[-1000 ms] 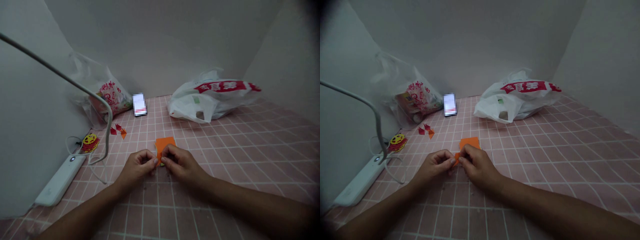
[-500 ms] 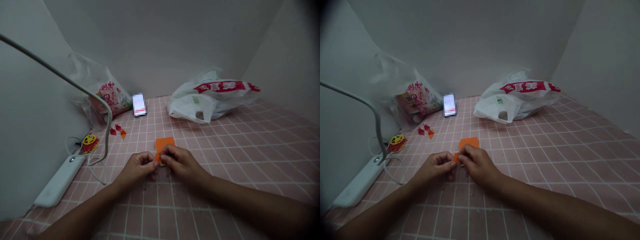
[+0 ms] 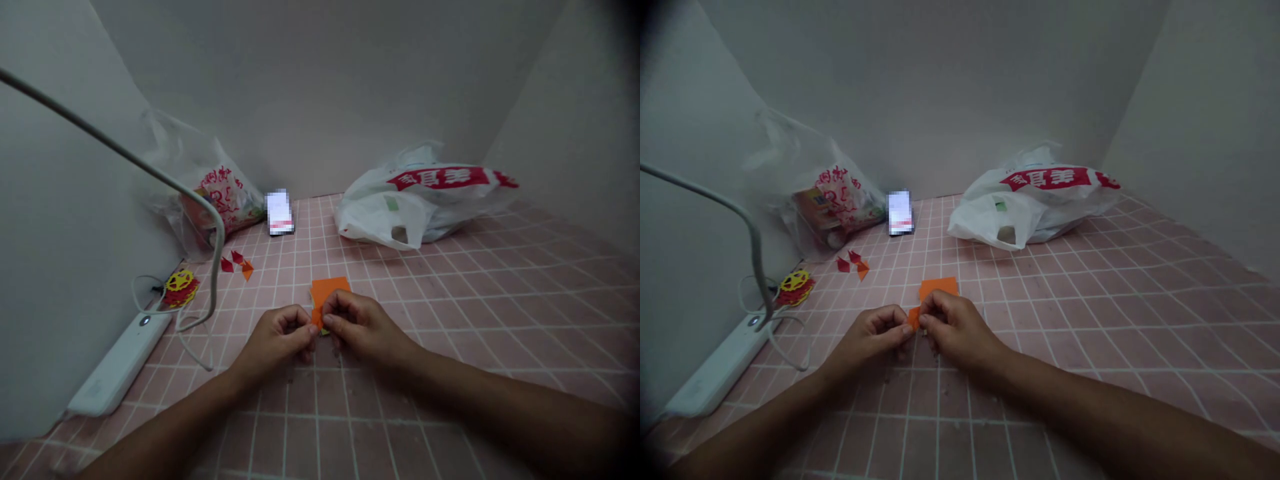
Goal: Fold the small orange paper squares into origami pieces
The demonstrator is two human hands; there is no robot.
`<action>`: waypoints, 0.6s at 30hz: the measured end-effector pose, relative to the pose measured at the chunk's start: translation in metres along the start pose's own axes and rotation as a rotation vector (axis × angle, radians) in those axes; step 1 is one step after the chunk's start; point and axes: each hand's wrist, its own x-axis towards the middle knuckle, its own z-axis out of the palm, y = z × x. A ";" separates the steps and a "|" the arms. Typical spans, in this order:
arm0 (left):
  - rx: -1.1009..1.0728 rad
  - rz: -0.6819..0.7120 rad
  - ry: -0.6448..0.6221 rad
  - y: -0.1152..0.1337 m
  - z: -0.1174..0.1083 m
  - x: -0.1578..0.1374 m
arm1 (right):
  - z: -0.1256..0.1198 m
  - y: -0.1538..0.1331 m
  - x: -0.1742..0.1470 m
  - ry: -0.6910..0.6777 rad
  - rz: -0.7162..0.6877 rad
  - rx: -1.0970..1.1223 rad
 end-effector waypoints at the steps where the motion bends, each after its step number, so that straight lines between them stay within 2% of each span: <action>1: 0.006 0.007 -0.009 0.000 0.000 -0.001 | 0.000 0.001 0.000 0.002 -0.019 -0.032; 6: 0.023 0.001 -0.015 0.000 0.001 -0.003 | 0.000 0.005 -0.002 0.029 -0.121 -0.189; 11: 0.009 0.004 -0.036 -0.003 0.001 -0.002 | 0.003 0.006 -0.006 0.062 -0.145 -0.252; 15: 0.023 -0.010 -0.010 -0.001 0.005 -0.002 | 0.004 0.008 -0.006 0.068 -0.130 -0.230; 18: 0.030 -0.008 0.032 0.001 0.006 -0.003 | 0.004 0.009 -0.004 0.035 -0.085 -0.112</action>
